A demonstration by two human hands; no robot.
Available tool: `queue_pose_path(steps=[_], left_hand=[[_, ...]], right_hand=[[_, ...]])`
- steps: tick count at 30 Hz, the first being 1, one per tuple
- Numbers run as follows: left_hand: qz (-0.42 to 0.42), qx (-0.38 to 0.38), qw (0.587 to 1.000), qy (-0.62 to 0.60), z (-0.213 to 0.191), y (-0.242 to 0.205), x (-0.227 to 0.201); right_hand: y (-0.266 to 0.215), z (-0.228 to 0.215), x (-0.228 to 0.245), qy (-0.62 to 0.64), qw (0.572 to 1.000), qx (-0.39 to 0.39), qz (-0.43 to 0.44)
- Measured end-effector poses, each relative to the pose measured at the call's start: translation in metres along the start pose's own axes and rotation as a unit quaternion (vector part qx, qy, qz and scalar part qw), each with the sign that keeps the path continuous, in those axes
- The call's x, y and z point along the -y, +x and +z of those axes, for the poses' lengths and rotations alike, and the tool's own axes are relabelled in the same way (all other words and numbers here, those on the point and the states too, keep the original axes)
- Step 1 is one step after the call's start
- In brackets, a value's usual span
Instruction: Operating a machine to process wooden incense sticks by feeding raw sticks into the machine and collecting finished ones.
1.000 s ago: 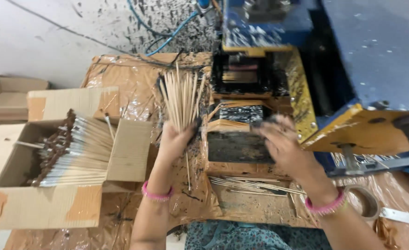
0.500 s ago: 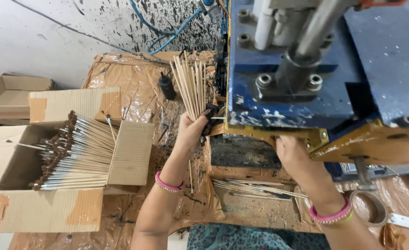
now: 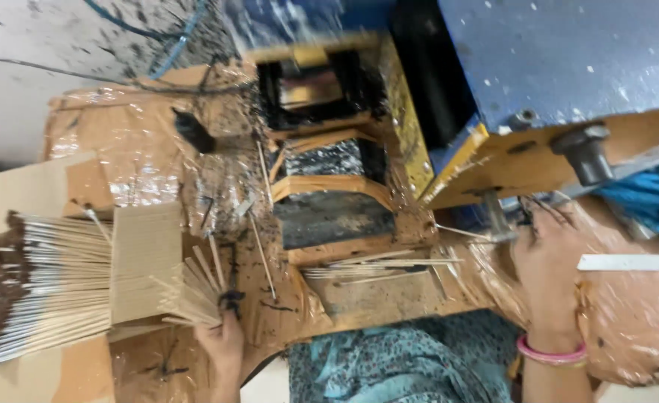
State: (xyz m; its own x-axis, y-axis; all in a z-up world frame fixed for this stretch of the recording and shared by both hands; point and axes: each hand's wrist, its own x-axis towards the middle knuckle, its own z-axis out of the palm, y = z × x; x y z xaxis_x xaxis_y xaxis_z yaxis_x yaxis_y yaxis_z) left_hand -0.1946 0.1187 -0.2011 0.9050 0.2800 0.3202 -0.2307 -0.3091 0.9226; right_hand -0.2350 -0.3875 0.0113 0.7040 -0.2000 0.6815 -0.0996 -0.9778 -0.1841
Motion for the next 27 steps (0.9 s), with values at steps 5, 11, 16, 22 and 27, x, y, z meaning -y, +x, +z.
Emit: queue_pose_path(steps=[5, 11, 16, 22, 27], left_hand=[[-0.003, 0.177, 0.984, 0.026, 0.045, 0.011, -0.080], [0.028, 0.371, 0.921, -0.117, 0.057, 0.086, -0.177], [-0.017, 0.218, 0.967, -0.126, 0.068, 0.173, -0.190], [-0.102, 0.182, 0.967, -0.149, 0.118, 0.216, -0.186], [-0.131, 0.220, 0.924, -0.284, 0.139, 0.213, -0.150]], right_hand=[[-0.012, 0.005, 0.074, 0.325, 0.922, 0.172, 0.121], [0.018, 0.033, 0.111, 0.573, 0.763, 0.289, 0.076], [0.088, 0.058, 0.139, 0.358, 0.896, 0.174, -0.197], [0.101, 0.099, 0.135, 0.155, 0.941, 0.058, -0.295], [0.065, 0.124, 0.101, 0.229, 0.947, 0.150, -0.169]])
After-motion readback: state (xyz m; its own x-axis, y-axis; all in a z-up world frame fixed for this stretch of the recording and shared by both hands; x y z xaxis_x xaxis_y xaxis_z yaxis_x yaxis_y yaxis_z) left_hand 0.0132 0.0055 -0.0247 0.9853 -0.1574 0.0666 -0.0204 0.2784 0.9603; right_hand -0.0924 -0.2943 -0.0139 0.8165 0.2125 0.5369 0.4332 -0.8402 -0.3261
